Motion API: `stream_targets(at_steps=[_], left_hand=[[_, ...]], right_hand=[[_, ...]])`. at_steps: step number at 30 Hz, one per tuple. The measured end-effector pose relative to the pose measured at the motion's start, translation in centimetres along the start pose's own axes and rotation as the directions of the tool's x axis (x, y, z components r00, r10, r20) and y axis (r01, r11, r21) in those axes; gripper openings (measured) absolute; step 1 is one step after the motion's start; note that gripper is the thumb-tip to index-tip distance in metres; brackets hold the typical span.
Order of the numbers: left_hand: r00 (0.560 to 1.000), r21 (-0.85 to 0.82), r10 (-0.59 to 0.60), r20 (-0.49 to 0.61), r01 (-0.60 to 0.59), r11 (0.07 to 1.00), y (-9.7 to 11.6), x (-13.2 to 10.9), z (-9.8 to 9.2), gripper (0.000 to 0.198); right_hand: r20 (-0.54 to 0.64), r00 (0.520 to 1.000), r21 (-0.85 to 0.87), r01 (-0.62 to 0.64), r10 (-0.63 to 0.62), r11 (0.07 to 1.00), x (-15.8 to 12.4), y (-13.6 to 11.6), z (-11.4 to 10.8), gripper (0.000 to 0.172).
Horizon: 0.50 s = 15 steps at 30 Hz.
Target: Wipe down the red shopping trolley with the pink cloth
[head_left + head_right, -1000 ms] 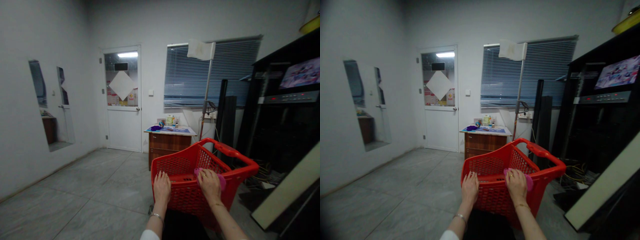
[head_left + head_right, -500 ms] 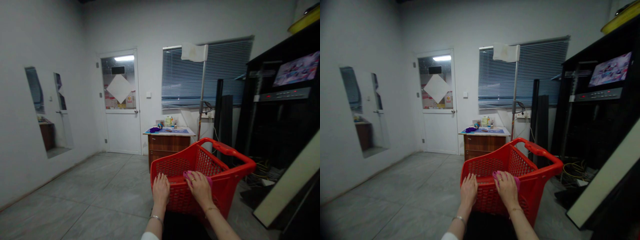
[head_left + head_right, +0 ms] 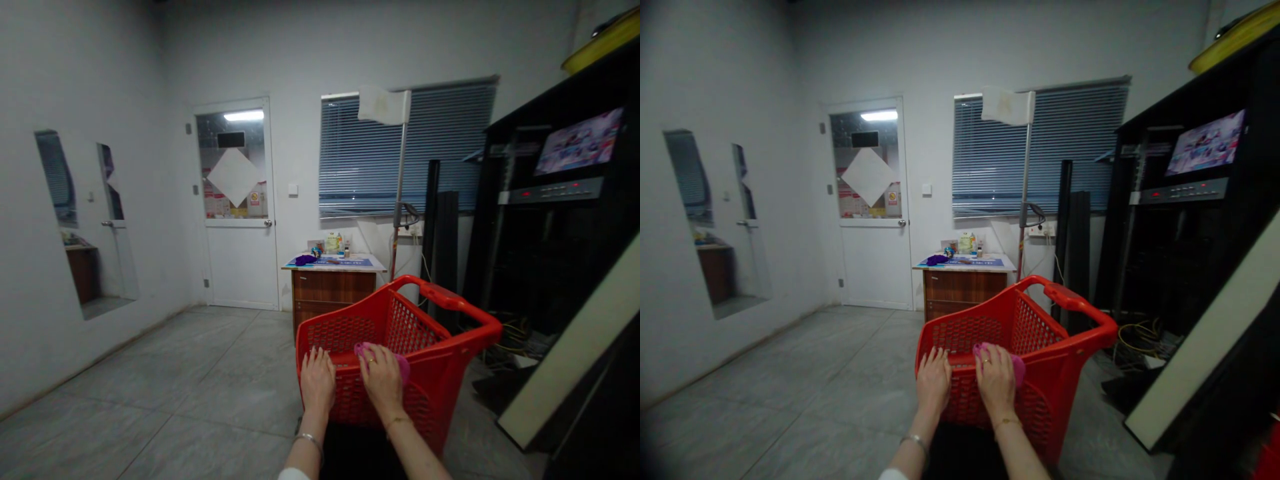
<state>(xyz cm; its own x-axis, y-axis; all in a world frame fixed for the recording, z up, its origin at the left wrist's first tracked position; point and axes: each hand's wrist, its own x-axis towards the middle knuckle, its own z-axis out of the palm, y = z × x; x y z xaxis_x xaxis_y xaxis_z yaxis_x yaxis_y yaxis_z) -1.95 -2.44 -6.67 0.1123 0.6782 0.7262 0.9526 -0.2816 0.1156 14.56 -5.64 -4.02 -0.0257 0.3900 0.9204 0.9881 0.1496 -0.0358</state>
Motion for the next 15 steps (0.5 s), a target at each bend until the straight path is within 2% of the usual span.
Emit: stream_targets(at_steps=[3, 6, 8, 11, 13, 15], left_hand=[[1.000, -0.003, 0.015, 0.008, -0.015, 1.000, -0.4, 0.0, 0.2, 0.040], [1.000, -0.016, 0.028, 0.013, -0.028, 0.999, -0.8, 0.0, 0.3, 0.039], [0.999, -0.024, 0.030, 0.014, -0.029, 0.999, -0.9, 0.0, 0.2, 0.038], [1.000, -0.041, 0.025, 0.016, -0.025, 0.999, -0.9, 0.0, 0.2, 0.038], [1.000, -0.058, 0.019, 0.012, -0.018, 0.998, -0.7, 0.0, 0.2, 0.037], [1.000, -0.074, 0.007, 0.007, -0.006, 0.997, -0.5, 0.1, 0.2, 0.037]], right_hand=[[-0.014, 1.000, 0.045, -0.006, 0.007, 0.999, -0.6, -3.7, 1.3, 0.021], [0.018, 0.998, 0.064, 0.052, -0.053, 0.997, -0.4, -3.3, 1.1, 0.022], [0.043, 0.994, 0.050, 0.094, -0.096, 0.994, 0.0, -0.7, 0.3, 0.022], [0.058, 0.992, -0.025, 0.114, -0.113, 0.993, 1.0, 5.0, -1.6, 0.020], [0.040, 0.994, -0.097, 0.109, -0.106, 0.989, 1.8, 8.8, -2.8, 0.020], [0.016, 0.995, -0.147, 0.098, -0.096, 0.984, 2.3, 11.3, -3.5, 0.020]])
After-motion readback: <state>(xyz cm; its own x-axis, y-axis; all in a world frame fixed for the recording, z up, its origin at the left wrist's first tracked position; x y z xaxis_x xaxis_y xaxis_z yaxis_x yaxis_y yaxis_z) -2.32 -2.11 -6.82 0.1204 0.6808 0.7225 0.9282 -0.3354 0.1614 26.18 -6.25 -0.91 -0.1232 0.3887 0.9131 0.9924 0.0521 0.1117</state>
